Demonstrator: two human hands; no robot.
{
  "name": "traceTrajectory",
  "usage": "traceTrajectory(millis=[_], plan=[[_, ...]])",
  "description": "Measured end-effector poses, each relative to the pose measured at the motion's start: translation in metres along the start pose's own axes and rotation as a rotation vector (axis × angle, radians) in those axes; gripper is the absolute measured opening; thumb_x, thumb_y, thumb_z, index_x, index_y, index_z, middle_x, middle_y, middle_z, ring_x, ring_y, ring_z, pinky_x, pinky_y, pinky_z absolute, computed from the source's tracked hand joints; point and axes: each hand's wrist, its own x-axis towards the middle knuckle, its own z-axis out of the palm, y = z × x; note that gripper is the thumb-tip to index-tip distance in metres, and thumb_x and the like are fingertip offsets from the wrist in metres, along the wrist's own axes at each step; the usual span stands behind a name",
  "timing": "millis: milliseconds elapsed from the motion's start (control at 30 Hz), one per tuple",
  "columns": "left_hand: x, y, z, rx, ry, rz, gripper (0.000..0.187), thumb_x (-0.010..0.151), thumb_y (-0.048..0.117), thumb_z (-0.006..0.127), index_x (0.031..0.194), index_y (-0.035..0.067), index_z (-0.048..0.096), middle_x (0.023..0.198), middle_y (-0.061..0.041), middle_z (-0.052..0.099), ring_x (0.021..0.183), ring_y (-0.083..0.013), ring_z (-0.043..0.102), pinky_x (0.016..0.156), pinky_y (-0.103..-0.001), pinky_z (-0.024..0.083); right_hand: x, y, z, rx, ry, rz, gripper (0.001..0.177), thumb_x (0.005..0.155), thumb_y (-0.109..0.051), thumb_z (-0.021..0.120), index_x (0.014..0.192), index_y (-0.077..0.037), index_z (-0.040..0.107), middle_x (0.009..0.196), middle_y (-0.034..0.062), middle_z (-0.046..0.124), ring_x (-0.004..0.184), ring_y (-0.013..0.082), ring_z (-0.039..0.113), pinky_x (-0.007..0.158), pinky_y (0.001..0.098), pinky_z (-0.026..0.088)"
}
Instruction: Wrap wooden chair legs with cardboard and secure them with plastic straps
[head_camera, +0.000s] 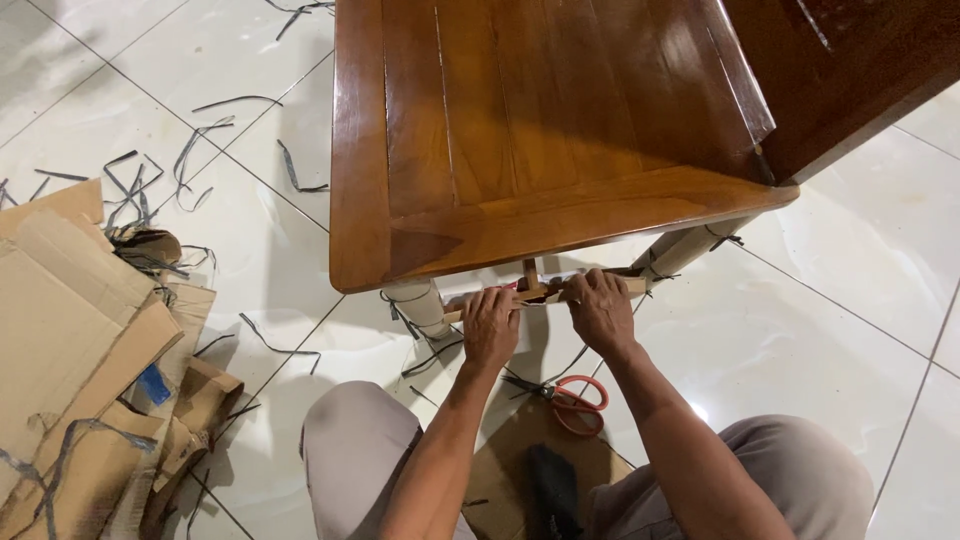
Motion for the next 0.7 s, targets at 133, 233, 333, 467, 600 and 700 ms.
traceTrajectory(millis=[133,233,333,467,600,700], plan=[[0.007,-0.010,0.006,-0.058,0.053,0.006,0.038,0.085,0.019,0.075,0.120,0.025,0.064,0.099,-0.001,0.058,0.097,-0.0247,0.061,0.105,-0.041,0.042,0.006,-0.008,-0.016,0.010,-0.003,0.047,0.049,0.081,-0.027,0.080,0.123,-0.025,0.054,0.113,0.0027,0.056,0.116,0.0262,0.060,0.108,0.0426,0.042],[0.007,-0.021,0.018,-0.092,0.050,0.022,0.027,0.087,0.021,0.073,0.114,0.026,0.071,0.100,-0.001,0.060,0.096,-0.0256,0.062,0.107,-0.043,0.041,0.004,-0.008,-0.020,0.002,0.132,0.033,0.054,0.078,-0.028,0.084,0.124,-0.021,0.055,0.131,0.0074,0.053,0.124,0.0308,0.056,0.107,0.0448,0.043],[0.006,-0.028,0.024,-0.111,0.039,0.040,0.035,0.089,0.022,0.070,0.123,0.033,0.073,0.104,0.000,0.061,0.105,-0.0247,0.062,0.113,-0.045,0.037,0.000,0.003,0.007,-0.022,0.149,0.003,0.043,0.082,-0.030,0.082,0.117,-0.024,0.058,0.125,0.0042,0.054,0.117,0.0296,0.061,0.106,0.0446,0.047],[0.001,-0.027,0.028,-0.009,0.038,0.092,0.045,0.089,0.018,0.071,0.133,0.029,0.069,0.119,-0.004,0.062,0.123,-0.0266,0.058,0.117,-0.054,0.030,-0.004,-0.002,-0.006,0.019,0.080,-0.025,0.021,0.090,-0.029,0.074,0.105,-0.028,0.060,0.105,-0.0023,0.057,0.109,0.0255,0.066,0.103,0.0398,0.049],[0.000,-0.014,0.013,0.152,-0.197,0.092,0.061,0.096,0.019,0.065,0.154,0.016,0.046,0.142,-0.010,0.059,0.143,-0.0285,0.046,0.122,-0.058,0.020,-0.002,-0.004,-0.013,-0.015,0.047,-0.060,0.018,0.096,-0.032,0.068,0.113,-0.033,0.063,0.112,-0.0036,0.064,0.119,0.0218,0.064,0.108,0.0392,0.046],[0.003,-0.015,0.012,0.219,-0.283,0.112,0.059,0.098,0.029,0.063,0.151,0.014,0.042,0.143,-0.008,0.056,0.143,-0.0267,0.045,0.122,-0.055,0.022,0.000,-0.007,-0.016,-0.068,0.023,-0.100,0.022,0.096,-0.035,0.065,0.118,-0.031,0.062,0.115,-0.0033,0.066,0.126,0.0211,0.061,0.110,0.0393,0.041]])
